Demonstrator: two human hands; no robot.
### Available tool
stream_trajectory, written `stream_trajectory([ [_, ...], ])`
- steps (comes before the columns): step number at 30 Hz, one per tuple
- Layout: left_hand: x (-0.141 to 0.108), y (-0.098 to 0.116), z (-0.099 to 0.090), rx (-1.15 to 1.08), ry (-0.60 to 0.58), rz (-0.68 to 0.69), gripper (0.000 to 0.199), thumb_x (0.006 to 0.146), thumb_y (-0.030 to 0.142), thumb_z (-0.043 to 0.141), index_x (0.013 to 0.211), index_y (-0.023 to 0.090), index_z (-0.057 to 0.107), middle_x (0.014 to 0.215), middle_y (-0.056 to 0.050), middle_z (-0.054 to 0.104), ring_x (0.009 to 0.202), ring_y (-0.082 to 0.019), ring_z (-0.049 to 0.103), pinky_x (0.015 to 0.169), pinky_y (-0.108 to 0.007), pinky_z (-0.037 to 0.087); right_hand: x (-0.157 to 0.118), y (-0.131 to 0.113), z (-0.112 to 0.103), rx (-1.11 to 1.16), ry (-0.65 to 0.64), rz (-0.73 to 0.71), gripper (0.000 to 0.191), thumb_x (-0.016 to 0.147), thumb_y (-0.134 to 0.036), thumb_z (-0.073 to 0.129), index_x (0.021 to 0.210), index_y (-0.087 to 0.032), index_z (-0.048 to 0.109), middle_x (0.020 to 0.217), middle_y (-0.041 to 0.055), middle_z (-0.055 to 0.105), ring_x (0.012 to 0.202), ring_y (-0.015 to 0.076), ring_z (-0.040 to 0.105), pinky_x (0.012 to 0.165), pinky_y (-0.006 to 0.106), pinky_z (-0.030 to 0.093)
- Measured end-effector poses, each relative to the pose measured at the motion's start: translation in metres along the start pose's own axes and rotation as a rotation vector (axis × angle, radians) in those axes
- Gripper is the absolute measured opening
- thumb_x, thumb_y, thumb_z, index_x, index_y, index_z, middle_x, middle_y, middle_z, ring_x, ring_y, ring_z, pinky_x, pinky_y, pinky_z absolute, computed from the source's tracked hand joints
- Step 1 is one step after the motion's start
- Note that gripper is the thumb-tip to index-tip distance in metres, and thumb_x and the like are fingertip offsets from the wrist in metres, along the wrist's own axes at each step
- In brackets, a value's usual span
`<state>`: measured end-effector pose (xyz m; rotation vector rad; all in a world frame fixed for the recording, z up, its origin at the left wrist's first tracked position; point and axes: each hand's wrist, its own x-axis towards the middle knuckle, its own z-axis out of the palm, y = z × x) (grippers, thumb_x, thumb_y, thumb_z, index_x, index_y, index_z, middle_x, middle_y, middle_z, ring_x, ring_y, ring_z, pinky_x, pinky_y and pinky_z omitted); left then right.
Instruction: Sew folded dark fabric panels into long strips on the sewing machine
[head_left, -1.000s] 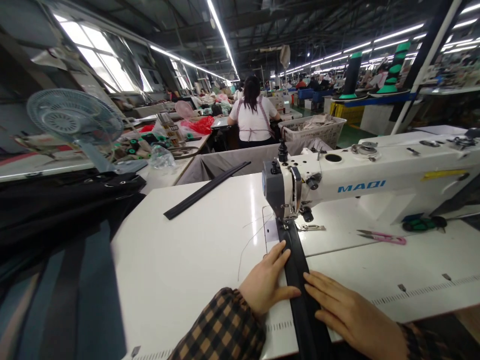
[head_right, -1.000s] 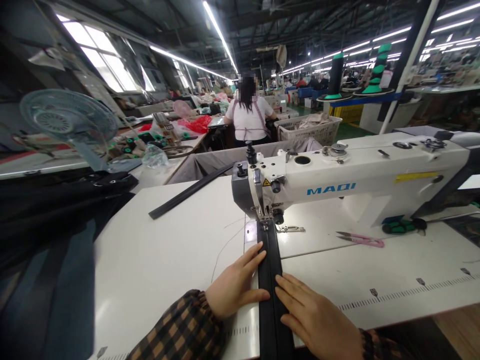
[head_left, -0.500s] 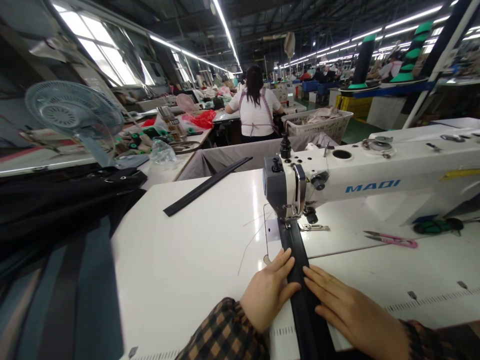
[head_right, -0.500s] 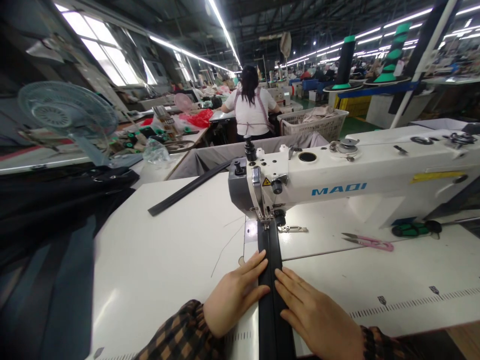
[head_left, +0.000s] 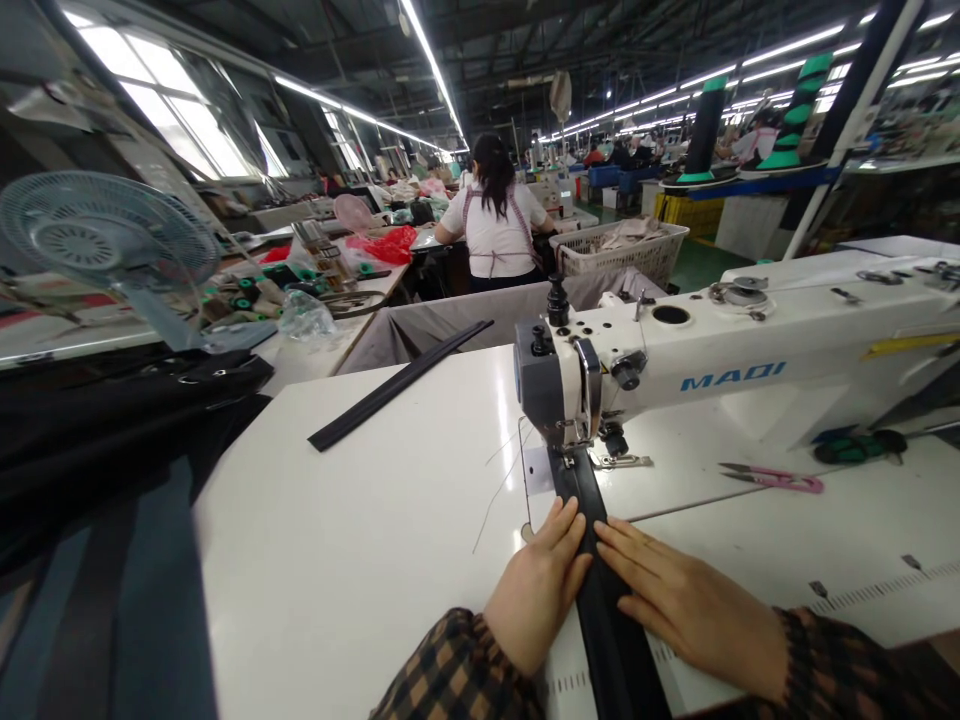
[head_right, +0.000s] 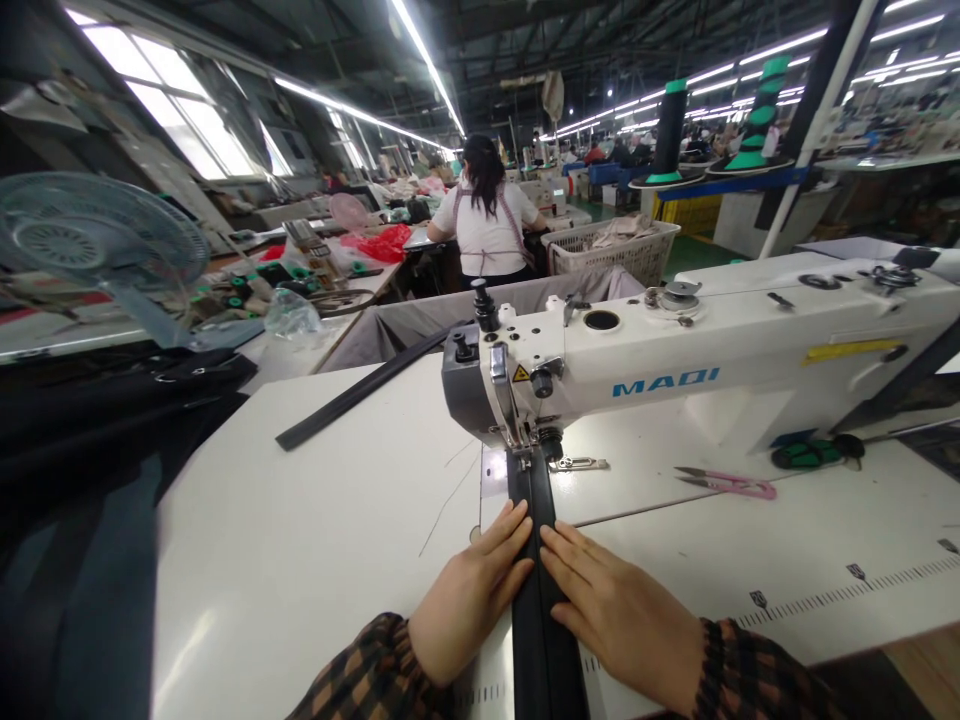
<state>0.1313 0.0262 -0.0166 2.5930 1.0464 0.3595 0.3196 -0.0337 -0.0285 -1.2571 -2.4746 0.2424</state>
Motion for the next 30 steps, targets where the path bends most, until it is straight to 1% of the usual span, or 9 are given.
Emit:
stream_trajectory([
  [3, 0.004, -0.003, 0.002, 0.001, 0.01, -0.009, 0.037, 0.082, 0.016, 0.042, 0.119, 0.017, 0.043, 0.132, -0.009, 0.039, 0.123, -0.02, 0.031, 0.096, -0.034, 0.039, 0.004, 0.004, 0.001, -0.001, -0.019, 0.015, 0.045, 0.085, -0.023, 0.042, 0.128, -0.01, 0.037, 0.135, 0.0091, 0.035, 0.125, 0.0204, 0.026, 0.102, 0.034, 0.031],
  [7, 0.011, -0.006, 0.003, 0.007, 0.02, -0.016, 0.037, 0.081, 0.015, 0.043, 0.118, 0.018, 0.043, 0.132, -0.009, 0.04, 0.122, -0.02, 0.033, 0.096, -0.034, 0.04, 0.009, 0.011, 0.002, 0.03, -0.022, 0.017, 0.047, 0.085, -0.024, 0.042, 0.13, -0.012, 0.033, 0.135, 0.0083, 0.033, 0.125, 0.0204, 0.027, 0.102, 0.035, 0.03],
  [13, 0.014, -0.008, 0.004, 0.016, 0.031, -0.026, 0.037, 0.082, 0.016, 0.042, 0.119, 0.016, 0.044, 0.132, -0.008, 0.04, 0.121, -0.019, 0.033, 0.098, -0.032, 0.037, 0.013, 0.013, 0.002, 0.001, -0.065, 0.043, 0.047, 0.086, -0.024, 0.039, 0.13, -0.011, 0.032, 0.137, 0.008, 0.03, 0.126, 0.0191, 0.023, 0.103, 0.035, 0.028],
  [17, 0.011, -0.006, 0.002, -0.003, 0.05, -0.039, 0.033, 0.083, 0.019, 0.041, 0.116, 0.017, 0.048, 0.129, -0.007, 0.043, 0.12, -0.018, 0.036, 0.097, -0.031, 0.039, 0.01, 0.01, 0.003, -0.034, -0.055, 0.031, 0.045, 0.086, -0.025, 0.039, 0.128, -0.01, 0.036, 0.136, 0.0083, 0.032, 0.126, 0.0191, 0.025, 0.102, 0.035, 0.029],
  [22, 0.008, -0.005, 0.002, -0.019, 0.117, -0.023, 0.031, 0.083, 0.02, 0.042, 0.112, 0.018, 0.052, 0.125, -0.006, 0.048, 0.117, -0.02, 0.04, 0.094, -0.033, 0.042, 0.005, 0.008, 0.002, -0.017, -0.006, 0.022, 0.042, 0.085, -0.025, 0.043, 0.124, -0.01, 0.042, 0.132, 0.0092, 0.039, 0.123, 0.0198, 0.031, 0.101, 0.034, 0.033],
  [27, 0.015, -0.009, 0.007, 0.001, 0.121, -0.007, 0.031, 0.083, 0.02, 0.042, 0.113, 0.017, 0.051, 0.126, -0.007, 0.047, 0.118, -0.02, 0.04, 0.095, -0.033, 0.041, 0.011, 0.013, 0.003, -0.025, -0.016, 0.013, 0.042, 0.086, -0.025, 0.042, 0.125, -0.009, 0.041, 0.131, 0.0098, 0.039, 0.123, 0.0201, 0.031, 0.101, 0.035, 0.032],
  [30, 0.02, -0.01, 0.008, 0.003, 0.139, -0.029, 0.032, 0.084, 0.021, 0.041, 0.115, 0.017, 0.049, 0.127, -0.008, 0.046, 0.118, -0.02, 0.039, 0.096, -0.033, 0.039, 0.017, 0.017, 0.004, -0.03, 0.014, 0.021, 0.043, 0.086, -0.023, 0.04, 0.126, -0.009, 0.038, 0.131, 0.0104, 0.039, 0.122, 0.0201, 0.032, 0.101, 0.036, 0.032],
])
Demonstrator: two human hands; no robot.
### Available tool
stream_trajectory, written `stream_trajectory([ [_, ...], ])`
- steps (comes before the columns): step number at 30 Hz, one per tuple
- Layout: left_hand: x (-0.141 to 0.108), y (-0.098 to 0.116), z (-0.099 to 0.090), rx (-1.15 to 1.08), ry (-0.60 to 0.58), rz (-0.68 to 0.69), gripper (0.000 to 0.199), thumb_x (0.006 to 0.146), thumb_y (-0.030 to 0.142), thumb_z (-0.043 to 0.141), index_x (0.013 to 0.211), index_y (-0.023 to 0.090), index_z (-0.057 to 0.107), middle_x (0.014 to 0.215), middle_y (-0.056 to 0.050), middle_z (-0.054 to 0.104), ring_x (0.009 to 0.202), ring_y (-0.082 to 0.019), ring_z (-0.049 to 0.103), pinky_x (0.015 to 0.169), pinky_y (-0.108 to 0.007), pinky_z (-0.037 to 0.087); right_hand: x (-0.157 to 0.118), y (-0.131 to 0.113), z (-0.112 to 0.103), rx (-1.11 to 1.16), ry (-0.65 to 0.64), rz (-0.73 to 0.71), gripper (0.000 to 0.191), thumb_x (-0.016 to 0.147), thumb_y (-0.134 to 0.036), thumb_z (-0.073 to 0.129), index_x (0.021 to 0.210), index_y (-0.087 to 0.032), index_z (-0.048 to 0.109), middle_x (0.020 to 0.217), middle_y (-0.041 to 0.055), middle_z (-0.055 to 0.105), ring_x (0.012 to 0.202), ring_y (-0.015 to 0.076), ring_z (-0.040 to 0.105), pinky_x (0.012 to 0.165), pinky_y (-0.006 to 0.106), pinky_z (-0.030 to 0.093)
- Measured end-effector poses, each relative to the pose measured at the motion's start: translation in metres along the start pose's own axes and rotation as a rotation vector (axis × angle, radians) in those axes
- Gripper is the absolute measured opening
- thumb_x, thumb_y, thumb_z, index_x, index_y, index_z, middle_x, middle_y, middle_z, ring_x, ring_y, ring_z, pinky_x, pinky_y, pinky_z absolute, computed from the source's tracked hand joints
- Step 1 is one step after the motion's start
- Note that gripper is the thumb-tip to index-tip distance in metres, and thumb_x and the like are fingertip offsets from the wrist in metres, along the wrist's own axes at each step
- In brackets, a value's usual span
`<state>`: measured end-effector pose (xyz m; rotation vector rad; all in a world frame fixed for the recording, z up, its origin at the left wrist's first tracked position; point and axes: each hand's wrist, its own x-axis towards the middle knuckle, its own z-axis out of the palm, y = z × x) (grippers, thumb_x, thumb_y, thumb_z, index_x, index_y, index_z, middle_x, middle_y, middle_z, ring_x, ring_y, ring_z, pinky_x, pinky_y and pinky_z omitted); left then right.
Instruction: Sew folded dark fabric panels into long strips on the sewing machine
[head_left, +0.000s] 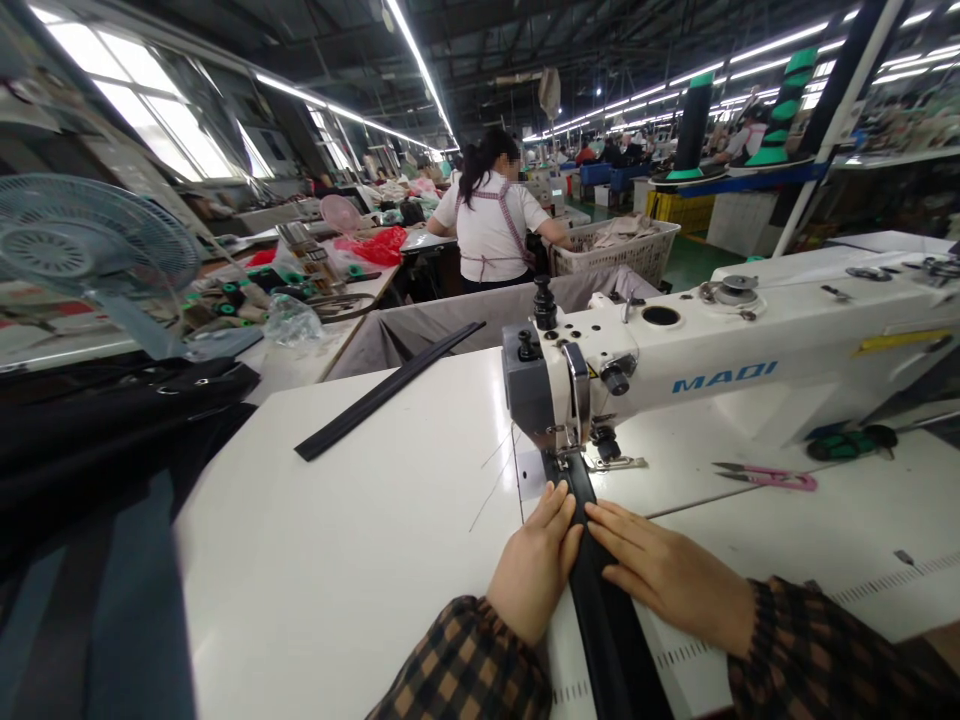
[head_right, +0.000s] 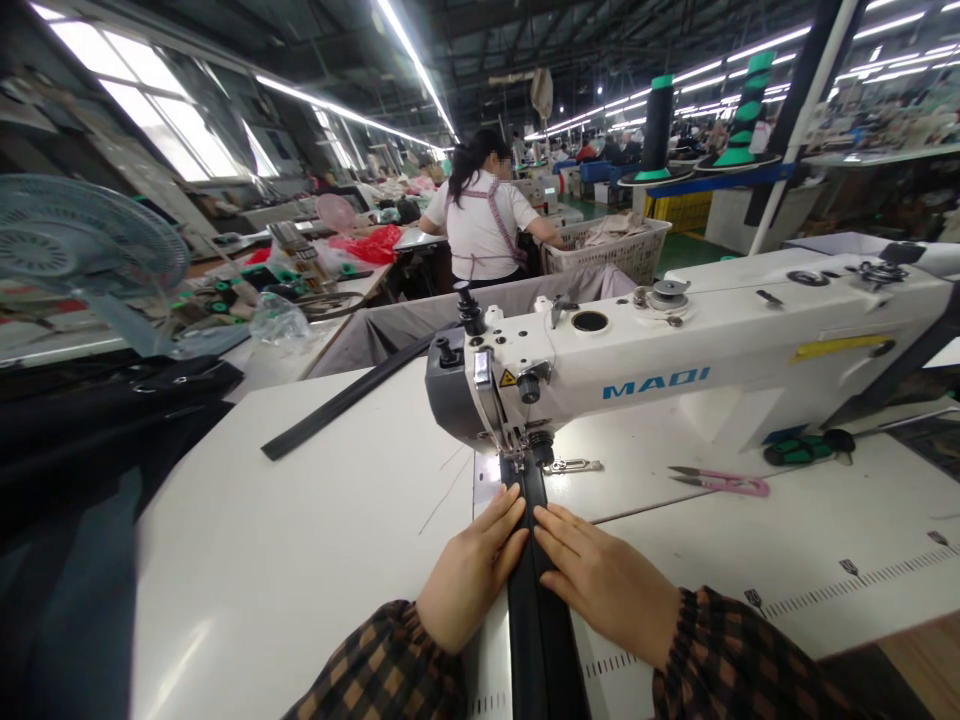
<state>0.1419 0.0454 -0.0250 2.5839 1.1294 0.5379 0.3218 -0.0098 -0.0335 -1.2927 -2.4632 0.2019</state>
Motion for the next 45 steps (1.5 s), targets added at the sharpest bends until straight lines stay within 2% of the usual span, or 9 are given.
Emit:
stream_trajectory([
  [3, -0.009, 0.006, -0.001, -0.009, -0.019, -0.021, 0.032, 0.085, 0.021, 0.041, 0.115, 0.017, 0.049, 0.128, -0.007, 0.045, 0.118, -0.02, 0.039, 0.097, -0.033, 0.039, -0.005, -0.004, 0.0, -0.006, 0.023, 0.001, 0.044, 0.085, -0.021, 0.041, 0.127, -0.01, 0.037, 0.132, 0.0112, 0.039, 0.123, 0.0207, 0.031, 0.1, 0.036, 0.033],
  [9, -0.048, 0.024, -0.002, -0.094, -0.059, -0.04, 0.034, 0.087, 0.021, 0.036, 0.119, 0.019, 0.046, 0.129, -0.004, 0.044, 0.117, -0.015, 0.04, 0.098, -0.026, 0.037, -0.033, -0.025, -0.003, -0.03, -0.008, -0.043, 0.042, 0.084, -0.02, 0.044, 0.125, -0.01, 0.041, 0.133, 0.0102, 0.036, 0.124, 0.0206, 0.028, 0.1, 0.033, 0.034],
  [12, -0.052, 0.029, 0.001, -0.073, -0.038, -0.035, 0.035, 0.087, 0.02, 0.035, 0.121, 0.016, 0.043, 0.13, -0.007, 0.042, 0.119, -0.016, 0.038, 0.099, -0.027, 0.037, -0.037, -0.029, -0.002, -0.049, 0.001, -0.049, 0.042, 0.084, -0.019, 0.045, 0.125, -0.009, 0.041, 0.133, 0.0108, 0.037, 0.124, 0.0208, 0.027, 0.1, 0.033, 0.033],
  [17, -0.047, 0.036, 0.001, 0.023, -0.047, -0.02, 0.034, 0.086, 0.019, 0.036, 0.118, 0.015, 0.046, 0.13, -0.008, 0.043, 0.119, -0.02, 0.037, 0.097, -0.03, 0.04, -0.035, -0.029, -0.003, -0.024, 0.04, -0.048, 0.042, 0.083, -0.018, 0.046, 0.124, -0.011, 0.042, 0.13, 0.0095, 0.041, 0.124, 0.0203, 0.028, 0.1, 0.033, 0.034],
  [25, -0.044, 0.039, -0.002, 0.137, -0.106, -0.027, 0.034, 0.085, 0.017, 0.035, 0.117, 0.013, 0.048, 0.128, -0.01, 0.044, 0.119, -0.021, 0.038, 0.096, -0.032, 0.041, -0.035, -0.026, -0.004, -0.049, -0.013, -0.061, 0.042, 0.085, -0.022, 0.044, 0.126, -0.011, 0.04, 0.133, 0.0077, 0.036, 0.124, 0.0203, 0.027, 0.101, 0.032, 0.032],
  [34, -0.024, 0.024, 0.002, 0.148, -0.031, -0.004, 0.031, 0.084, 0.016, 0.037, 0.112, 0.016, 0.051, 0.125, -0.009, 0.048, 0.117, -0.021, 0.04, 0.094, -0.033, 0.043, -0.012, -0.007, -0.005, -0.047, -0.08, -0.048, 0.042, 0.086, -0.022, 0.039, 0.127, -0.009, 0.038, 0.134, 0.0094, 0.035, 0.125, 0.0199, 0.026, 0.102, 0.035, 0.03],
  [45, 0.005, 0.006, 0.008, 0.214, -0.025, -0.012, 0.027, 0.084, 0.015, 0.039, 0.108, 0.013, 0.052, 0.12, -0.011, 0.053, 0.112, -0.02, 0.048, 0.09, -0.032, 0.046, 0.014, 0.013, 0.001, 0.015, -0.042, -0.018, 0.043, 0.085, -0.023, 0.04, 0.126, -0.011, 0.038, 0.132, 0.0114, 0.039, 0.124, 0.021, 0.03, 0.101, 0.039, 0.032],
])
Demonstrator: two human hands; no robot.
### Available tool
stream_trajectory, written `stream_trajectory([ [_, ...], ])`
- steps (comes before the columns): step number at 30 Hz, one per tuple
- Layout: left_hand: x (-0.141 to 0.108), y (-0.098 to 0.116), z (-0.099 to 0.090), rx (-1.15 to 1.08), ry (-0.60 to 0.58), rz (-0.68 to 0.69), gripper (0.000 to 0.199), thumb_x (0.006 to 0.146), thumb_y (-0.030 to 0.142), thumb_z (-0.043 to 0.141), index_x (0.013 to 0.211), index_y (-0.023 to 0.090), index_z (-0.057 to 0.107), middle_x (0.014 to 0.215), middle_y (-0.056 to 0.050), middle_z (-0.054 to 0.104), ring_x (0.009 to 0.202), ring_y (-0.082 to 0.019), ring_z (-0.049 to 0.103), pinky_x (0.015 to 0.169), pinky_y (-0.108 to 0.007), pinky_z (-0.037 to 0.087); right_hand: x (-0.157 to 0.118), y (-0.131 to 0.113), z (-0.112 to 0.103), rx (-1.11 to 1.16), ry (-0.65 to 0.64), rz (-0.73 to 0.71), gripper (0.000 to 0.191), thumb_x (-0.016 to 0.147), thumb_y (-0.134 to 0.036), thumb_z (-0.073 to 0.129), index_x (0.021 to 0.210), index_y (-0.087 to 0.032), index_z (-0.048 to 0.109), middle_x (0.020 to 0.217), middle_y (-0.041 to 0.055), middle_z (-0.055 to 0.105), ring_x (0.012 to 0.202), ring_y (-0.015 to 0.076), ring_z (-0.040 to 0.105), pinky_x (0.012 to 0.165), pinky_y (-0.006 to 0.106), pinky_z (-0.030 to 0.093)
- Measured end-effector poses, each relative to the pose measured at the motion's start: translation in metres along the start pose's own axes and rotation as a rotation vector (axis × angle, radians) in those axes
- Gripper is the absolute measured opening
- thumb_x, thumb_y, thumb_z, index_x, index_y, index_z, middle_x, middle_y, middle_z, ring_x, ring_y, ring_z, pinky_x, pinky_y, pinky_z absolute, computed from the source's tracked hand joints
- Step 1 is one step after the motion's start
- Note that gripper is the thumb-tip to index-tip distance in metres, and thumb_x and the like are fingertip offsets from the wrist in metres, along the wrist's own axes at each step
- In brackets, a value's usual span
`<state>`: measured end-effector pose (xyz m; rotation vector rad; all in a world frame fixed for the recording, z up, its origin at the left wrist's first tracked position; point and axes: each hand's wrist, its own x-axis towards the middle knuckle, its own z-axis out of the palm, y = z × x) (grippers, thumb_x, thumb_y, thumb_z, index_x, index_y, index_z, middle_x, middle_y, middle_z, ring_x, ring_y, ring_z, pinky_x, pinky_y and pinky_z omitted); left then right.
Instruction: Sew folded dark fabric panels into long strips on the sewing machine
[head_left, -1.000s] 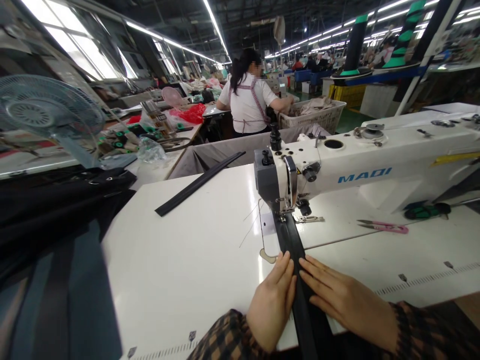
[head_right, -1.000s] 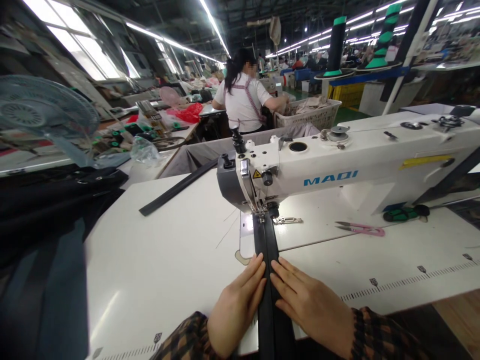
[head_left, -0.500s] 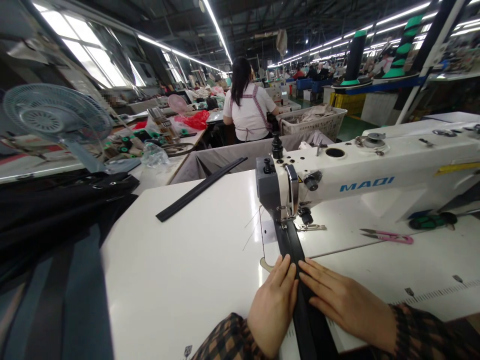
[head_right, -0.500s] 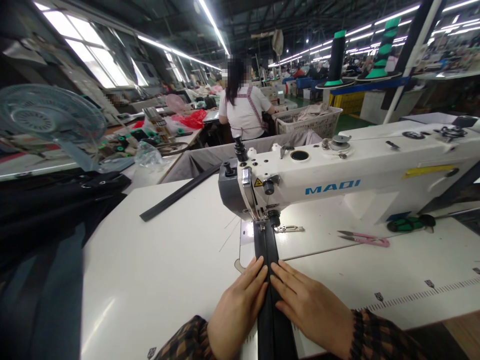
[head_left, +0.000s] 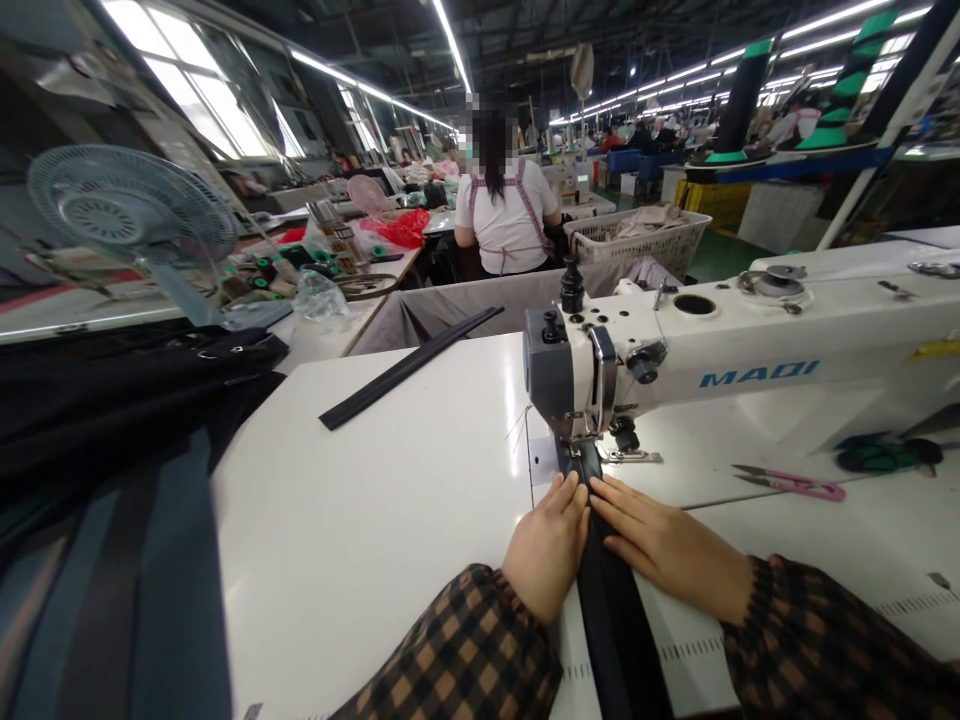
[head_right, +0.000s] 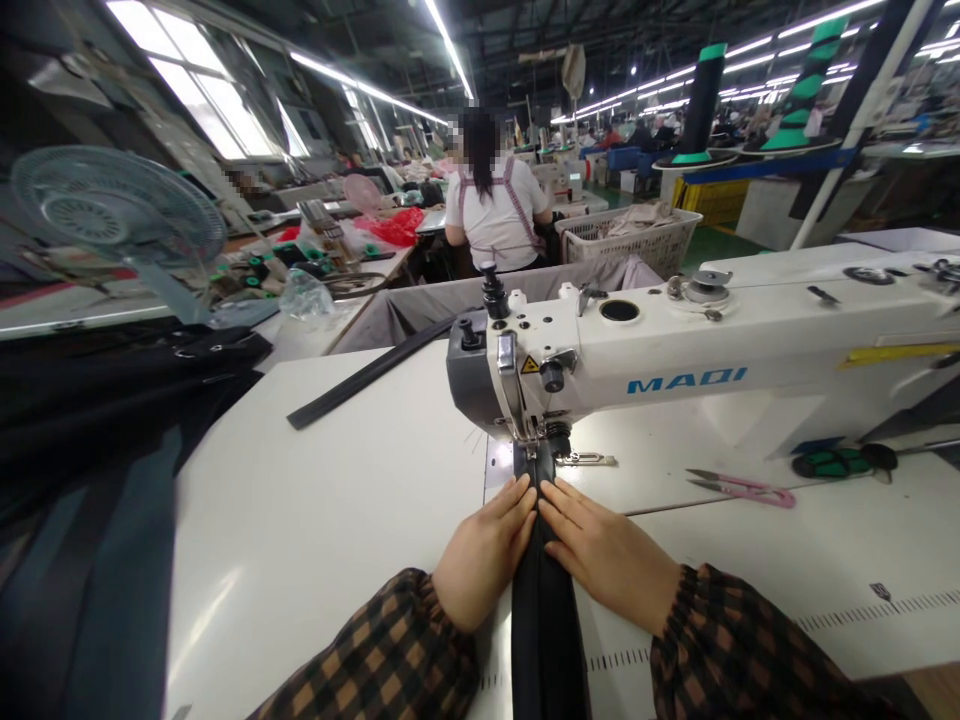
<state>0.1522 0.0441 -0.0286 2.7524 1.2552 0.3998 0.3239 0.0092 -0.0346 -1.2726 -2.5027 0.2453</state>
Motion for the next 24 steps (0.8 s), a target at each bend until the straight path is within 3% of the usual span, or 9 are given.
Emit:
stream_trajectory([
  [13, -0.009, 0.003, -0.001, 0.011, 0.091, 0.038, 0.028, 0.084, 0.014, 0.038, 0.107, 0.013, 0.053, 0.117, -0.01, 0.055, 0.112, -0.02, 0.047, 0.087, -0.032, 0.048, -0.001, -0.004, 0.0, -0.009, 0.034, 0.016, 0.048, 0.084, -0.021, 0.04, 0.13, -0.011, 0.032, 0.133, 0.0101, 0.038, 0.123, 0.02, 0.031, 0.101, 0.037, 0.033],
  [24, -0.013, 0.005, -0.009, 0.008, 0.035, 0.014, 0.029, 0.084, 0.017, 0.04, 0.108, 0.014, 0.054, 0.12, -0.008, 0.053, 0.114, -0.022, 0.045, 0.09, -0.034, 0.047, -0.005, -0.004, -0.002, -0.022, 0.03, -0.001, 0.044, 0.085, -0.021, 0.04, 0.127, -0.01, 0.037, 0.132, 0.0097, 0.039, 0.123, 0.0195, 0.031, 0.101, 0.036, 0.034],
])
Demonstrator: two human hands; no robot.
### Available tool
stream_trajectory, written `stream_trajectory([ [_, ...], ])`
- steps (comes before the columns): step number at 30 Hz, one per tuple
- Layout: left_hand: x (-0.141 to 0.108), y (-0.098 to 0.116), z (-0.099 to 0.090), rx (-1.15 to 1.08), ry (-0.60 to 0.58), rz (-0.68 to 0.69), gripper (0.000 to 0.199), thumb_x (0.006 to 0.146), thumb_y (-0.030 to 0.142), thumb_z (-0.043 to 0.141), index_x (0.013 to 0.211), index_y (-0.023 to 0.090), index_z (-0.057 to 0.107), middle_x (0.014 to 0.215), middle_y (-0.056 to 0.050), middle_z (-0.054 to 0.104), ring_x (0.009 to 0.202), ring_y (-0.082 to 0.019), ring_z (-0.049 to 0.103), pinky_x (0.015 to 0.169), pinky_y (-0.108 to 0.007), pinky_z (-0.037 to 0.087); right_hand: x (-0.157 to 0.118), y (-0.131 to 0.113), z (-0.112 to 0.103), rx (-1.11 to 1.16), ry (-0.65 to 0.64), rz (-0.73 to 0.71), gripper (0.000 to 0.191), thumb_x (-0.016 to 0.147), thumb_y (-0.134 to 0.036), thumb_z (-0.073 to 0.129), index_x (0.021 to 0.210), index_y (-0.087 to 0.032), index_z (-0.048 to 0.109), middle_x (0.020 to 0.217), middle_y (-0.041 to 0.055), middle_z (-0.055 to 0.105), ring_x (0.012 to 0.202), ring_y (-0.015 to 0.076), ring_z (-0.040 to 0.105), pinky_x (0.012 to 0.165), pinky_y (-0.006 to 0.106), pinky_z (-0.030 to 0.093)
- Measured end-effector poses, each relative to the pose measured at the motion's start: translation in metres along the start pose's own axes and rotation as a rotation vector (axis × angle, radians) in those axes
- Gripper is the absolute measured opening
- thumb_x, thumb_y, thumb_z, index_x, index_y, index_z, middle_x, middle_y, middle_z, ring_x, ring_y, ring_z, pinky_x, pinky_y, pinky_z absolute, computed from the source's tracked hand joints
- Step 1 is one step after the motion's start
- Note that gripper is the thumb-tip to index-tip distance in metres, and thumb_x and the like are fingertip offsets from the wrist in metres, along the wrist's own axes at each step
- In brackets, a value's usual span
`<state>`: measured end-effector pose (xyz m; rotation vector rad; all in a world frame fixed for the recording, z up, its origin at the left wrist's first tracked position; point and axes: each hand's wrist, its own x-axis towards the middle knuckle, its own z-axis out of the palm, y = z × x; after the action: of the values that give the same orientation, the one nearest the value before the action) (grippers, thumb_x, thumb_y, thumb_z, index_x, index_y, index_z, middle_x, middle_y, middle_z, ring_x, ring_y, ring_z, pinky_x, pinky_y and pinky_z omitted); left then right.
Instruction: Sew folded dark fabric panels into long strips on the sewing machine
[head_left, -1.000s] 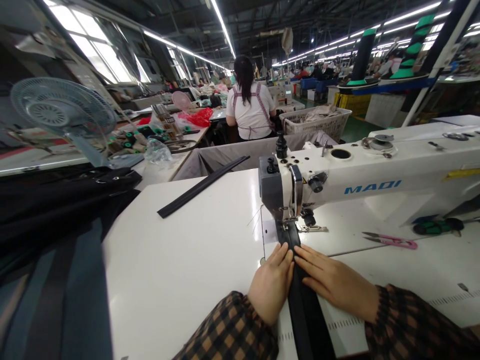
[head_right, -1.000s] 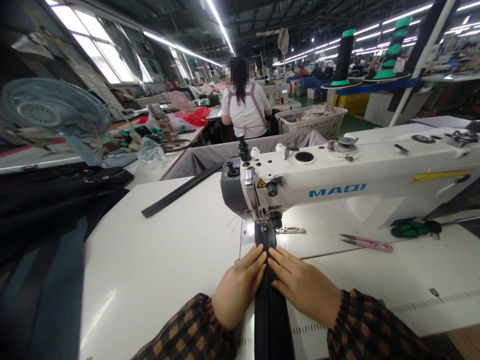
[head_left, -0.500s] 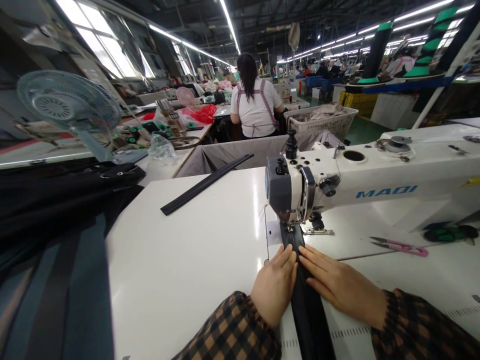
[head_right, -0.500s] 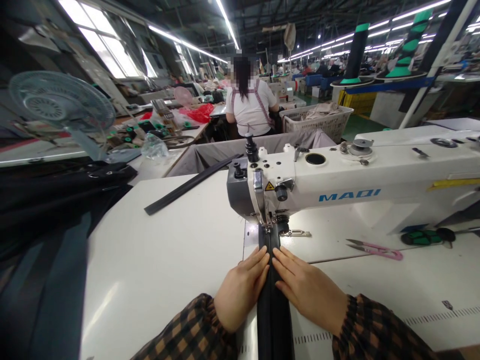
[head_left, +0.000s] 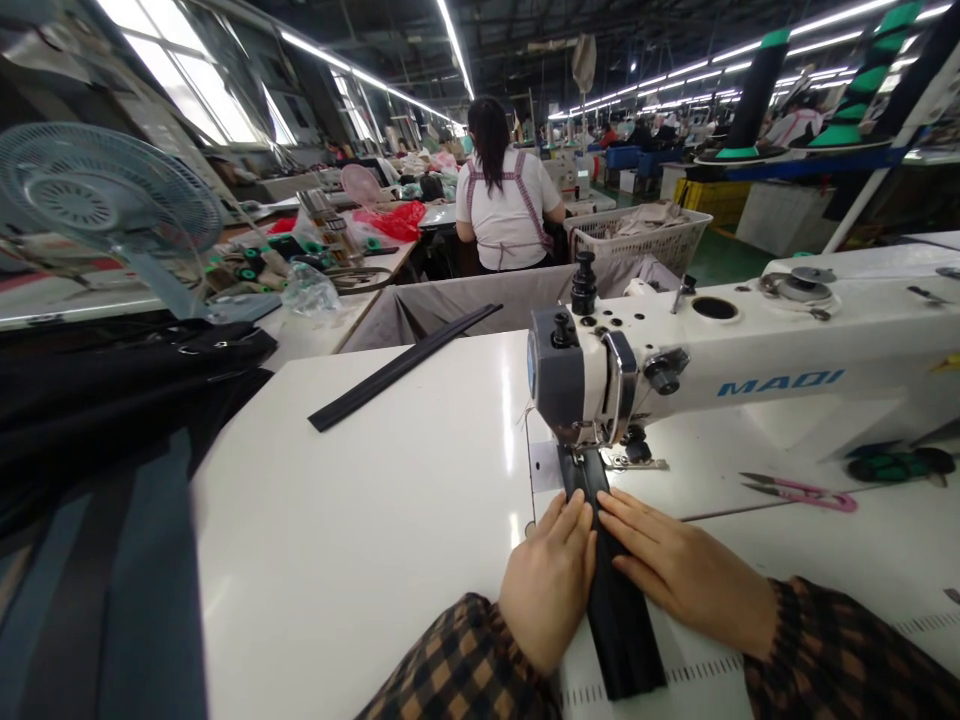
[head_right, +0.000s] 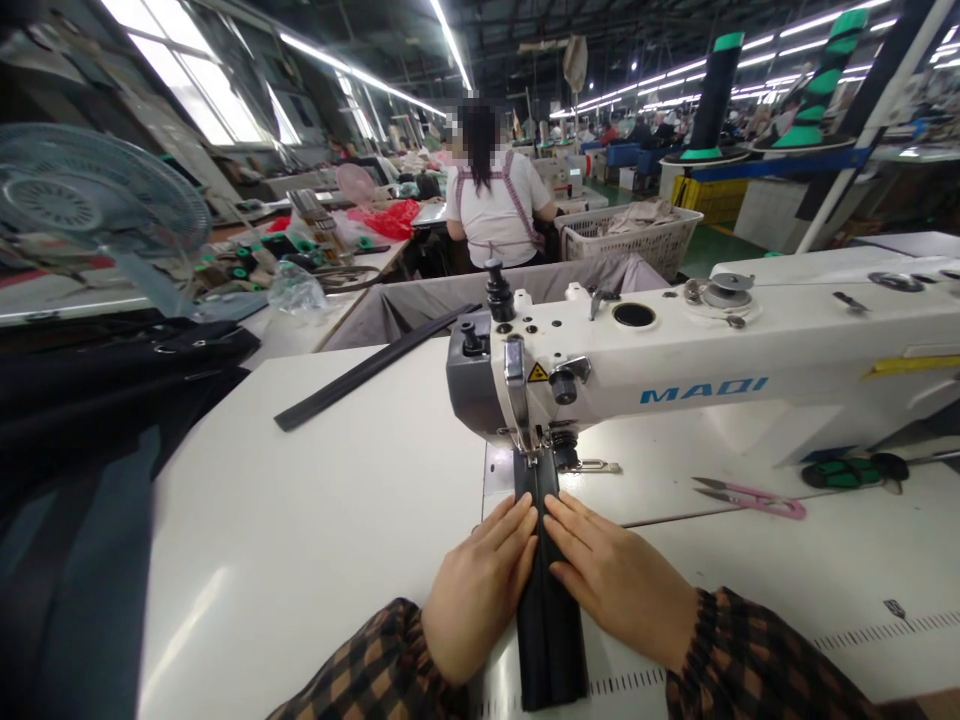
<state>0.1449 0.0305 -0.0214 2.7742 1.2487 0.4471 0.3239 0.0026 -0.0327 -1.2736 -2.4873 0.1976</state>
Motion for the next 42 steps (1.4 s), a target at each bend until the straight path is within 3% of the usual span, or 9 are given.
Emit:
stream_trajectory([
  [6, 0.001, -0.001, -0.005, -0.05, -0.034, -0.015, 0.032, 0.084, 0.017, 0.04, 0.113, 0.012, 0.051, 0.124, -0.008, 0.049, 0.119, -0.021, 0.039, 0.095, -0.033, 0.042, 0.003, 0.002, 0.0, -0.047, 0.009, 0.006, 0.042, 0.084, -0.019, 0.039, 0.125, -0.011, 0.039, 0.131, 0.0113, 0.04, 0.122, 0.0207, 0.033, 0.1, 0.039, 0.034],
  [12, -0.049, 0.019, -0.013, -0.225, -0.156, 0.046, 0.062, 0.073, 0.029, 0.057, 0.128, 0.015, 0.032, 0.134, -0.008, 0.036, 0.124, -0.022, 0.03, 0.098, -0.034, 0.038, -0.032, -0.027, -0.01, -0.055, -0.014, -0.03, 0.047, 0.08, -0.032, 0.049, 0.123, -0.012, 0.043, 0.127, 0.0107, 0.044, 0.118, 0.0233, 0.038, 0.097, 0.038, 0.039],
  [17, -0.063, 0.043, -0.005, -0.294, 0.005, -0.138, 0.054, 0.075, 0.008, 0.038, 0.127, 0.014, 0.027, 0.133, -0.011, 0.037, 0.121, -0.018, 0.036, 0.096, -0.033, 0.04, -0.041, -0.043, -0.006, -0.004, 0.082, 0.02, 0.036, 0.079, -0.014, 0.043, 0.113, -0.009, 0.052, 0.112, 0.0109, 0.055, 0.107, 0.0219, 0.047, 0.094, 0.036, 0.042],
  [22, -0.051, 0.056, 0.0, -0.373, 0.19, -0.378, 0.028, 0.082, 0.017, 0.039, 0.111, 0.018, 0.041, 0.121, -0.01, 0.05, 0.104, -0.018, 0.054, 0.082, -0.031, 0.051, -0.042, -0.051, 0.007, -0.122, 0.169, -0.069, 0.03, 0.081, -0.007, 0.04, 0.105, -0.003, 0.056, 0.099, 0.014, 0.061, 0.097, 0.0241, 0.053, 0.086, 0.037, 0.048],
  [26, -0.046, 0.06, 0.002, -0.424, 0.288, -0.481, 0.026, 0.085, 0.02, 0.039, 0.112, 0.021, 0.042, 0.105, -0.006, 0.059, 0.091, -0.016, 0.06, 0.075, -0.028, 0.053, -0.044, -0.051, 0.011, -0.176, 0.168, -0.14, 0.031, 0.082, -0.007, 0.038, 0.107, 0.0, 0.055, 0.1, 0.0162, 0.06, 0.096, 0.025, 0.053, 0.084, 0.037, 0.049],
  [32, -0.048, 0.06, 0.009, -0.099, 0.134, -0.221, 0.025, 0.079, 0.007, 0.039, 0.099, 0.016, 0.049, 0.121, -0.01, 0.05, 0.115, -0.023, 0.044, 0.089, -0.036, 0.047, -0.04, -0.045, -0.003, 0.008, 0.153, -0.106, 0.027, 0.083, -0.009, 0.038, 0.101, -0.009, 0.059, 0.098, 0.0114, 0.061, 0.096, 0.0222, 0.054, 0.083, 0.035, 0.049],
  [36, -0.045, 0.055, 0.001, 0.023, 0.009, -0.129, 0.023, 0.077, 0.003, 0.039, 0.09, 0.016, 0.052, 0.123, -0.01, 0.049, 0.117, -0.025, 0.041, 0.088, -0.036, 0.047, -0.035, -0.027, -0.011, 0.248, 0.148, 0.053, 0.028, 0.086, -0.02, 0.039, 0.109, -0.016, 0.054, 0.107, 0.0075, 0.058, 0.102, 0.0175, 0.051, 0.09, 0.033, 0.046],
  [39, -0.042, 0.052, -0.003, 0.051, -0.005, -0.106, 0.021, 0.077, 0.005, 0.038, 0.088, 0.016, 0.052, 0.117, -0.009, 0.054, 0.114, -0.024, 0.045, 0.085, -0.035, 0.049, -0.03, -0.013, -0.005, 0.164, 0.163, 0.126, 0.04, 0.088, -0.023, 0.036, 0.126, -0.013, 0.038, 0.128, 0.011, 0.043, 0.119, 0.0208, 0.036, 0.099, 0.041, 0.037],
  [42, -0.043, 0.052, 0.003, 0.118, 0.052, -0.106, 0.024, 0.079, 0.005, 0.034, 0.09, 0.016, 0.052, 0.116, -0.01, 0.055, 0.109, -0.023, 0.05, 0.078, -0.033, 0.052, -0.024, -0.009, 0.004, 0.083, 0.117, 0.058, 0.044, 0.087, -0.022, 0.036, 0.13, -0.012, 0.032, 0.134, 0.0121, 0.035, 0.125, 0.0226, 0.028, 0.099, 0.044, 0.035],
])
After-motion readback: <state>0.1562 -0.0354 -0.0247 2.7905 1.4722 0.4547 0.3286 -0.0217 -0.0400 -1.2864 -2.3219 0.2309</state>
